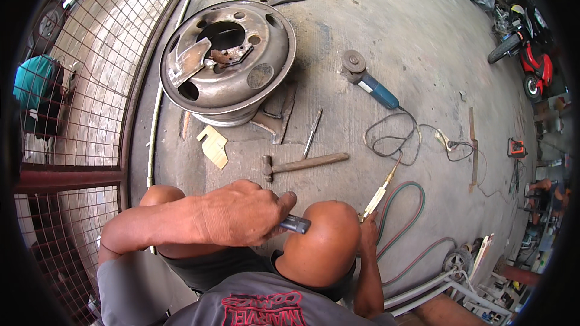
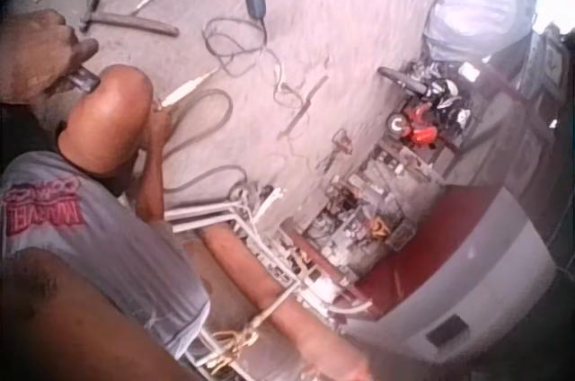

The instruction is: The person sits on the floor and uses a welding torch to heat and weld a metal piece attached to a wheel rim. They repeatedly heat the joint, then use pliers and a metal rod to adjust and inspect the weld. Another person works on a license plate nearby.

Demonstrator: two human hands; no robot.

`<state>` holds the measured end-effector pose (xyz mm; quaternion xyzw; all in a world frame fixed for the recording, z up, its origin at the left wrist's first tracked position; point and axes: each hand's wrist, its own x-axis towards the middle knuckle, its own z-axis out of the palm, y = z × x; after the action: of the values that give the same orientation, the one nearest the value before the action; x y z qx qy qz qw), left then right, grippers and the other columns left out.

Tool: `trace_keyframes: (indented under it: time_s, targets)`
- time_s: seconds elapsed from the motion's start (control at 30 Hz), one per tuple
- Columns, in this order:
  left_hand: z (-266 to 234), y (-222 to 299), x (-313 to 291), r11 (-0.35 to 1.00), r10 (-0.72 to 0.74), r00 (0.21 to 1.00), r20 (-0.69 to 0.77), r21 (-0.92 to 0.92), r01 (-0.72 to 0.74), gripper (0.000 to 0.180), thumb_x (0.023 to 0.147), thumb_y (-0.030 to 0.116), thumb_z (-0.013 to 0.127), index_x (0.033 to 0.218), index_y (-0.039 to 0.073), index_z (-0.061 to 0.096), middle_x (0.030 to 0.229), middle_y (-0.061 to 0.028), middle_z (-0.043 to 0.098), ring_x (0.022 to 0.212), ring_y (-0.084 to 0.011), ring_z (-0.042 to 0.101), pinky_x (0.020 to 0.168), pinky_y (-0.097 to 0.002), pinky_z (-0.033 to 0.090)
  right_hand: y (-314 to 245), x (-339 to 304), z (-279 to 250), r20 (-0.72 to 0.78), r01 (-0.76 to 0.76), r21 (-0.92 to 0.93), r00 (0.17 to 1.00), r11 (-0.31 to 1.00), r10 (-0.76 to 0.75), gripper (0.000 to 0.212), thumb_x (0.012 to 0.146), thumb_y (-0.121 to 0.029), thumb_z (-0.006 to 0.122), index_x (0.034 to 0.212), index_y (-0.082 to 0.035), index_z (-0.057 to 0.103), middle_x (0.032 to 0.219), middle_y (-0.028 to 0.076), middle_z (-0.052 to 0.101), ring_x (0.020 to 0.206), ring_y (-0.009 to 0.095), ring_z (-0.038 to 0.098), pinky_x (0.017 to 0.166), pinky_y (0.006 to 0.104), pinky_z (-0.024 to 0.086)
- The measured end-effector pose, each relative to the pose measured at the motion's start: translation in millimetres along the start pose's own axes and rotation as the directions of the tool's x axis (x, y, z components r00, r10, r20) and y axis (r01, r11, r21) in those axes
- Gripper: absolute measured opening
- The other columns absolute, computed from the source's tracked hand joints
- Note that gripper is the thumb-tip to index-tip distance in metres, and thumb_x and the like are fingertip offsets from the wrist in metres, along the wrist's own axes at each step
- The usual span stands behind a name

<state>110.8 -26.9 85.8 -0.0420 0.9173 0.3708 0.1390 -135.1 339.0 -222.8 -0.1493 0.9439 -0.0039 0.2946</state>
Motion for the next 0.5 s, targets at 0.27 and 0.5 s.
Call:
trace_keyframes:
  time_s: [0.27,0.5]
  targets:
    - [-1,6,-2,0.999,0.009,0.961,-0.276,-0.029,-0.017,0.035,0.082,0.007,0.062,0.106,-0.017,0.056,0.076,-0.0263,0.07,0.071,-0.044,0.073,0.061,-0.046,0.059,-195,5,-52,-0.215,0.781,-0.125,0.581,0.612,-0.785,0.073,0.084,-0.02,0.075,0.151,-0.009,0.047,0.139,0.023,0.058,0.134,0.04,0.051,0.115,0.0508,0.037]
    - [33,-16,-12,0.999,0.018,0.912,-0.409,0.05,0.003,0.044,0.083,0.01,0.064,0.114,-0.018,0.051,0.081,-0.0267,0.07,0.072,-0.0419,0.072,0.062,-0.0466,0.058,-253,41,0,0.199,0.843,-0.343,0.497,0.415,-0.845,0.04,0.087,-0.018,0.068,0.126,-0.012,0.059,0.116,0.015,0.059,0.12,0.037,0.055,0.106,0.0588,0.036]
